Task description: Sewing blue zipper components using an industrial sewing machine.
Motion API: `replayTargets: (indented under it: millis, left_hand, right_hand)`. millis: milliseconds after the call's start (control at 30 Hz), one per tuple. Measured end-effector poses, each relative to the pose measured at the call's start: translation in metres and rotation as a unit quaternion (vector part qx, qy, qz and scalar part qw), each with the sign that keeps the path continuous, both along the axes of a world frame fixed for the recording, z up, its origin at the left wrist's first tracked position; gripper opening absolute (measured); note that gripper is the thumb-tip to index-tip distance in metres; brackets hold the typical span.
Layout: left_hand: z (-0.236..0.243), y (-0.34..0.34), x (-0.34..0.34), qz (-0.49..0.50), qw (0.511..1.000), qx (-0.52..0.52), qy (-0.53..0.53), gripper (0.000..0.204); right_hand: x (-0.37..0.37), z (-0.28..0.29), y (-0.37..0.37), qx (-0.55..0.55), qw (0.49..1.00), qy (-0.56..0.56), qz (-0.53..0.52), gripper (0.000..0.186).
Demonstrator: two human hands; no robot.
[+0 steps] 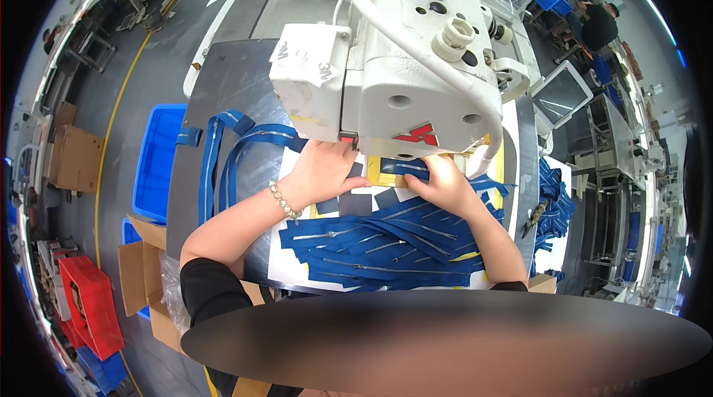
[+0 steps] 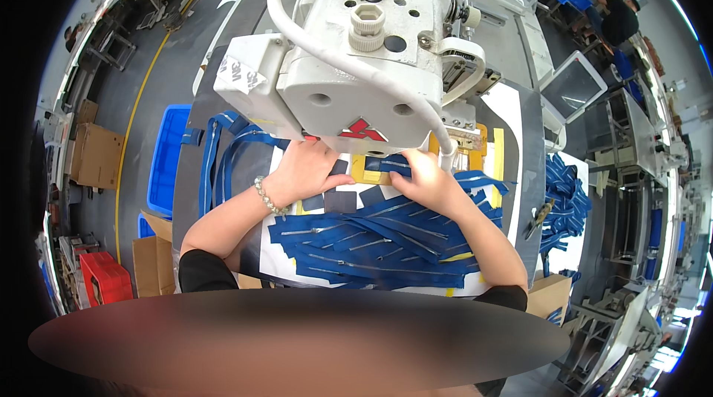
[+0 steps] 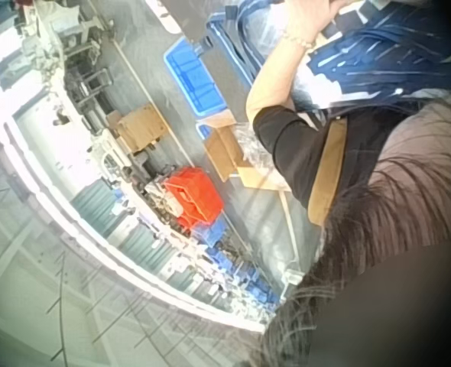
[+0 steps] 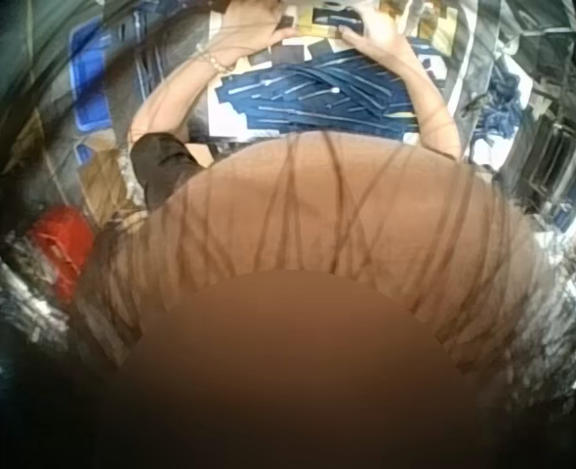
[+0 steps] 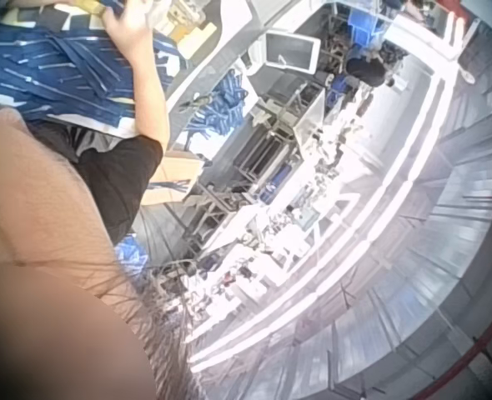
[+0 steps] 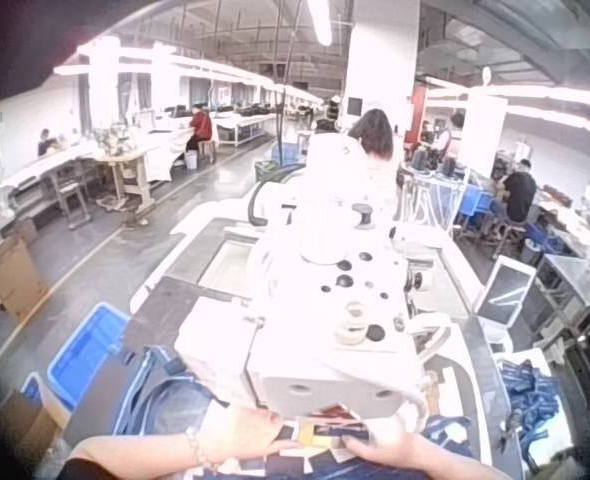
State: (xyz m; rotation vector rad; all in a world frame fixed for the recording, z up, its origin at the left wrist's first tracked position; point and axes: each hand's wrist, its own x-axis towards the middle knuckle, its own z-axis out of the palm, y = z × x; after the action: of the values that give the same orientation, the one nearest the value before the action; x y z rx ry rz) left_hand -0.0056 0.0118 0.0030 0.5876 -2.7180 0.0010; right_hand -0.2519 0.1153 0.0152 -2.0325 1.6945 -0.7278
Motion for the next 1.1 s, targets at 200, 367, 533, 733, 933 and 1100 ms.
replayTargets:
  millis: [200,367,533,733,933,1100]
  left_hand:
    - [0.001,0.015,-0.004,0.042,0.998,-0.006,-0.045,0.06]
    - [0.016,0.023,-0.004,0.042,0.994,0.028,-0.093,0.052]
    - [0.025,0.02,-0.004,0.016,0.995,0.071,-0.072,0.05]
    - [0.014,0.014,-0.002,-0.01,0.998,0.06,0.012,0.037]
    - [0.023,0.021,-0.006,0.0,0.991,0.115,-0.065,0.039]
    - [0.008,0.022,-0.009,-0.071,0.992,0.086,0.063,0.034]
  right_hand:
    - [-0.003,0.022,-0.014,0.266,0.908,-0.324,0.016,0.032]
    - [0.008,0.024,-0.003,-0.04,0.997,-0.051,0.047,0.031]
    - [0.006,0.018,-0.004,-0.055,0.997,-0.008,0.056,0.028]
    - [0.011,0.025,0.007,-0.118,0.979,0.154,0.069,0.027]
    - [0.007,0.041,0.024,-0.047,0.97,0.23,0.061,0.013]
    - [0.014,0.066,0.037,0.0,0.956,0.28,0.086,0.003]
